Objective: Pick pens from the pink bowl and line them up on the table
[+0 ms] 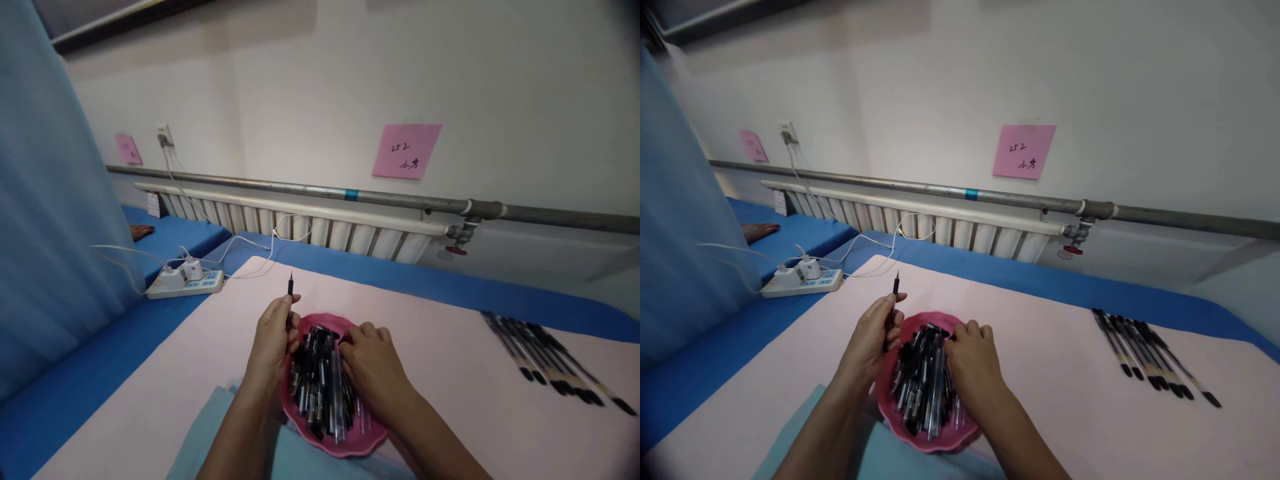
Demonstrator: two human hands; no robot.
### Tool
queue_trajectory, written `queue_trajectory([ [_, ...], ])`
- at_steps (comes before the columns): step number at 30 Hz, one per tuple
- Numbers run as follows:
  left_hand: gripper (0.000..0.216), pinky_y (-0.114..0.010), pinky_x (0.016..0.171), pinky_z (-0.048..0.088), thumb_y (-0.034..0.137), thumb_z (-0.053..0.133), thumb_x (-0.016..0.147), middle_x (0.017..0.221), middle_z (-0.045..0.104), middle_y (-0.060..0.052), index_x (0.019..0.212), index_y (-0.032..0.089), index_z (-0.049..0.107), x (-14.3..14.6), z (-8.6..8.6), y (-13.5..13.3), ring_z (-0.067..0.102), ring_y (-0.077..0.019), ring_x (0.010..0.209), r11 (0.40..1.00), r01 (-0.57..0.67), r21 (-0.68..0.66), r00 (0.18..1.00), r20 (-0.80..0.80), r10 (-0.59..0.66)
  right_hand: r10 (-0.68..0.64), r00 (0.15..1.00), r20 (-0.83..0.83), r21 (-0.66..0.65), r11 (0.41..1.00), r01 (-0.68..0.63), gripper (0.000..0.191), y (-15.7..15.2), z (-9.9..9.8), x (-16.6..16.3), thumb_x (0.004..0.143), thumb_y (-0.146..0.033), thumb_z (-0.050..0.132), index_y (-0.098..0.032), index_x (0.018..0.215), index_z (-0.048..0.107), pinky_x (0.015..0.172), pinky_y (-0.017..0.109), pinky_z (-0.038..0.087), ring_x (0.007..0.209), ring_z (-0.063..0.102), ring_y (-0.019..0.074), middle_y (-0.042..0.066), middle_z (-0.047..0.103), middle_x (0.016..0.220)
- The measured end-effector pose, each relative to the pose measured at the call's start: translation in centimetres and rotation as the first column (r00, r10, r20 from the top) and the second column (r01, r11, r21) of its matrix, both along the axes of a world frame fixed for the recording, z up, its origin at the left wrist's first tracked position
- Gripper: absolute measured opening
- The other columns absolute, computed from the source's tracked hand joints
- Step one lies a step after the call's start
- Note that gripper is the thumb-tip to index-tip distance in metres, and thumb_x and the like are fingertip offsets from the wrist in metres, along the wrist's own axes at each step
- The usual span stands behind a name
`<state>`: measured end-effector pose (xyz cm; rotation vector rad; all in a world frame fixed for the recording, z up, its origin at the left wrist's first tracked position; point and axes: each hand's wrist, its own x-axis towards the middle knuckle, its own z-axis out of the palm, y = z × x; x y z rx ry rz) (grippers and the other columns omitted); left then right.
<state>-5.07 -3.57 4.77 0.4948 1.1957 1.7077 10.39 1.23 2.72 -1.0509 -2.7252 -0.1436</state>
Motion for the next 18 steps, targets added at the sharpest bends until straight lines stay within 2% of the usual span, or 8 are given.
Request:
queue_trajectory([
  [4, 0.033, -0.015, 0.034, 0.015, 0.045, 0.055, 0.075, 0.052, 0.043, 0.008, 0.093, 0.017, 0.058, 0.2, 0.0, 0.0, 0.025, -0.0013, 0.035, 0.999, 0.030, -0.036, 0.998, -0.050, -0.032, -0.008, 0.997, -0.077, -0.014, 1.000, 0.007, 0.018, 0.0, -0.2, -0.1, 0.078, -0.015, 0.057, -0.021, 0.063, 0.064, 0.068, 0.040, 0.032, 0.077, 0.051, 0.0264, 0.010, 0.065, 0.077],
  [6, 0.032, -0.016, 0.035, 0.014, 0.045, 0.055, 0.075, 0.052, 0.043, 0.008, 0.092, 0.018, 0.058, 0.4, 0.0, -0.1, 0.024, -0.0013, 0.035, 0.993, 0.096, -0.066, 0.991, -0.083, -0.101, -0.031, 0.977, -0.209, -0.066, 0.998, 0.017, 0.019, 0.0, -0.2, 0.1, 0.081, -0.014, 0.051, -0.020, 0.066, 0.062, 0.073, 0.042, 0.034, 0.079, 0.053, 0.0260, 0.010, 0.065, 0.081],
  [9, 0.031, -0.017, 0.035, 0.010, 0.046, 0.054, 0.076, 0.051, 0.042, 0.008, 0.086, 0.018, 0.057, 0.8, -0.1, -0.3, 0.022, -0.0010, 0.034, 0.962, 0.254, -0.099, 0.959, -0.105, -0.264, -0.164, 0.821, -0.546, -0.312, 0.950, -0.018, 0.019, 0.0, 0.2, 0.9, 0.086, -0.022, 0.043, -0.020, 0.076, 0.058, 0.074, 0.039, 0.041, 0.076, 0.056, 0.0217, 0.007, 0.065, 0.081],
  [10, 0.030, -0.017, 0.035, 0.009, 0.047, 0.054, 0.076, 0.051, 0.042, 0.008, 0.084, 0.018, 0.057, 1.0, -0.1, -0.4, 0.021, -0.0009, 0.034, 0.946, 0.307, -0.110, 0.941, -0.113, -0.318, -0.250, 0.727, -0.639, -0.437, 0.896, -0.075, 0.018, 0.0, 0.4, 1.2, 0.087, -0.026, 0.043, -0.020, 0.077, 0.057, 0.071, 0.037, 0.043, 0.072, 0.058, 0.0199, 0.005, 0.065, 0.078],
  [12, 0.031, -0.018, 0.036, 0.008, 0.048, 0.053, 0.077, 0.051, 0.042, 0.008, 0.081, 0.017, 0.056, 1.3, -0.1, -0.6, 0.019, -0.0008, 0.035, 0.915, 0.383, -0.127, 0.908, -0.134, -0.398, -0.448, 0.536, -0.716, -0.645, 0.719, -0.260, 0.017, 0.0, 0.8, 1.7, 0.083, -0.035, 0.049, -0.021, 0.075, 0.054, 0.059, 0.031, 0.047, 0.062, 0.059, 0.0177, 0.001, 0.065, 0.069],
  [14, 0.032, -0.019, 0.035, 0.006, 0.048, 0.052, 0.078, 0.051, 0.042, 0.008, 0.083, 0.017, 0.056, 1.7, 0.0, -0.8, 0.017, -0.0010, 0.035, 0.885, 0.436, -0.160, 0.877, -0.145, -0.458, -0.595, 0.401, -0.697, -0.717, 0.552, -0.426, 0.019, 0.2, 1.2, 2.0, 0.076, -0.038, 0.058, -0.021, 0.070, 0.053, 0.051, 0.028, 0.047, 0.054, 0.059, 0.0163, -0.001, 0.064, 0.062],
  [16, 0.031, -0.020, 0.035, 0.005, 0.048, 0.052, 0.078, 0.049, 0.041, 0.009, 0.084, 0.017, 0.055, 1.9, 0.2, -1.0, 0.016, -0.0013, 0.034, 0.851, 0.488, -0.194, 0.843, -0.147, -0.517, -0.666, 0.310, -0.678, -0.707, 0.475, -0.525, 0.020, 0.3, 1.4, 2.1, 0.070, -0.035, 0.067, -0.019, 0.068, 0.056, 0.047, 0.025, 0.044, 0.048, 0.056, 0.0137, -0.003, 0.062, 0.056],
  [18, 0.030, -0.020, 0.035, 0.005, 0.048, 0.053, 0.078, 0.048, 0.039, 0.009, 0.080, 0.017, 0.054, 2.0, 0.4, -1.1, 0.016, -0.0016, 0.033, 0.819, 0.531, -0.218, 0.807, -0.163, -0.567, -0.701, 0.239, -0.672, -0.682, 0.459, -0.569, 0.020, 0.5, 1.5, 2.2, 0.065, -0.033, 0.073, -0.017, 0.068, 0.060, 0.048, 0.023, 0.042, 0.045, 0.053, 0.0110, -0.004, 0.061, 0.052],
])
